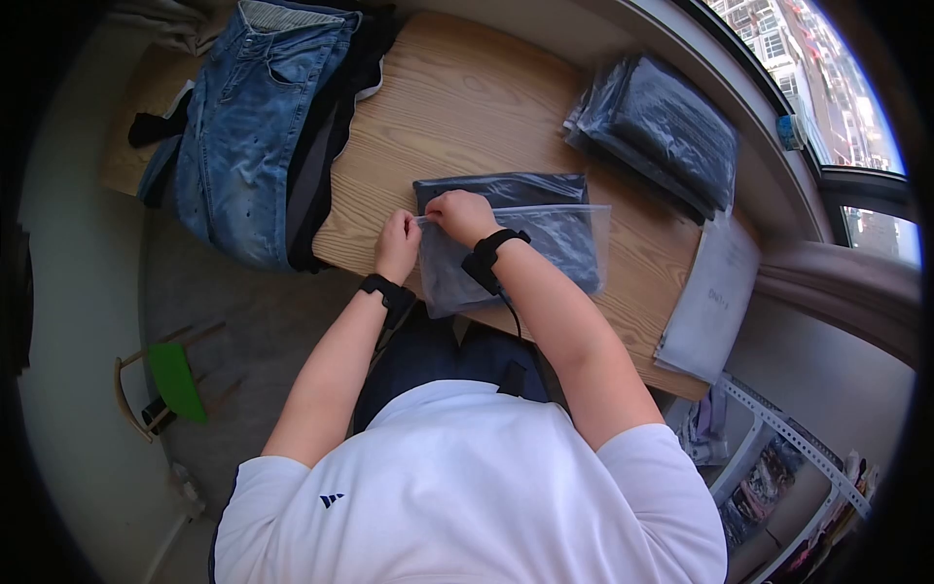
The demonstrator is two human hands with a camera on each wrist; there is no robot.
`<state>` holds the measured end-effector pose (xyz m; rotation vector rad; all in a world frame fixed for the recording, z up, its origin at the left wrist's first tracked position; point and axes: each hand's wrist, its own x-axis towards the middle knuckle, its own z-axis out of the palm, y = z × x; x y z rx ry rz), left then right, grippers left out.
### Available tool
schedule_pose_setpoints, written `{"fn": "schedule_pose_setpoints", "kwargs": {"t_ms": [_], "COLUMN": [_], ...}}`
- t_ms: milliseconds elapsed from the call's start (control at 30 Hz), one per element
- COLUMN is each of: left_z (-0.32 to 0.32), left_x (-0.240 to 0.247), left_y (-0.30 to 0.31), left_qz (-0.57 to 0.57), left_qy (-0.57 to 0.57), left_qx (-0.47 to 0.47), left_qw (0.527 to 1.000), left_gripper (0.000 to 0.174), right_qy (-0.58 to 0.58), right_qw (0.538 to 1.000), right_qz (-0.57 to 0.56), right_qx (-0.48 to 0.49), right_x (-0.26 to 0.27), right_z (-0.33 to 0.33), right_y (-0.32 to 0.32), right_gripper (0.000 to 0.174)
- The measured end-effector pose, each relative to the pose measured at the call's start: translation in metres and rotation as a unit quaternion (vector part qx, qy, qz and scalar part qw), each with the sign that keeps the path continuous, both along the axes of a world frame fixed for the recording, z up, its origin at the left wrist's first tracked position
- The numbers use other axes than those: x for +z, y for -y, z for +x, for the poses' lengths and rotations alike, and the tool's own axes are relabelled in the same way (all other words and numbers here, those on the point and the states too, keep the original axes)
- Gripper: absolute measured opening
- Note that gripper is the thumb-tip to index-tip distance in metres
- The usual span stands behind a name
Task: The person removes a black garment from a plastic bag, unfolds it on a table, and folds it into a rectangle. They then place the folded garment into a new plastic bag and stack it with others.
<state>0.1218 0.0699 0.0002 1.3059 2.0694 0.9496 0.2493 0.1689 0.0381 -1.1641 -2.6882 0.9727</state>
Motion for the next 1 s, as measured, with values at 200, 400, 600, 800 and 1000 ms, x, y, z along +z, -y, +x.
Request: {"fn": "schedule_pose_setpoints", "kwargs": {"t_ms": [200,400,600,800,1000], "left_z": [-0.002,-0.002,-0.008,-0.007,-0.012], "left_x": [0.004,-0.001,-0.012,-0.016,-0.007], "left_y": [-0.004,-0.006,-0.002,-0.006,-0.004], "left_qz": [-0.009,0.005,-0.026,-0.032,-0.091], "left_qy": [0.021,0.008,0.000,-0.020,0.151], "left_qx": [-0.007,-0.004,-0.003,-0.011,0.008], "left_qw": [1.000,1.000,1.000,0.999,0.984], "left_gripper": [0.011,0.012,0.011,0.013,0.013], "right_qy": [0.020,0.099,0.132,0.155,-0.010], "right_qw": [0.995,0.986,0.970,0.952,0.912], "right_qz": [0.091,0.134,0.113,0.107,0.015], "right_qx": [0.040,-0.019,-0.168,-0.242,-0.409], "right_x": [0.010,0.024,0.031,0.021,0.014], "right_z": [0.044,0.126,0.207,0.247,0.261], "right_y": [-0.020,-0.040,-0.056,-0.062,-0.037], "right_gripper": [0.013,0.013,0.014,0.017,0.023]}}
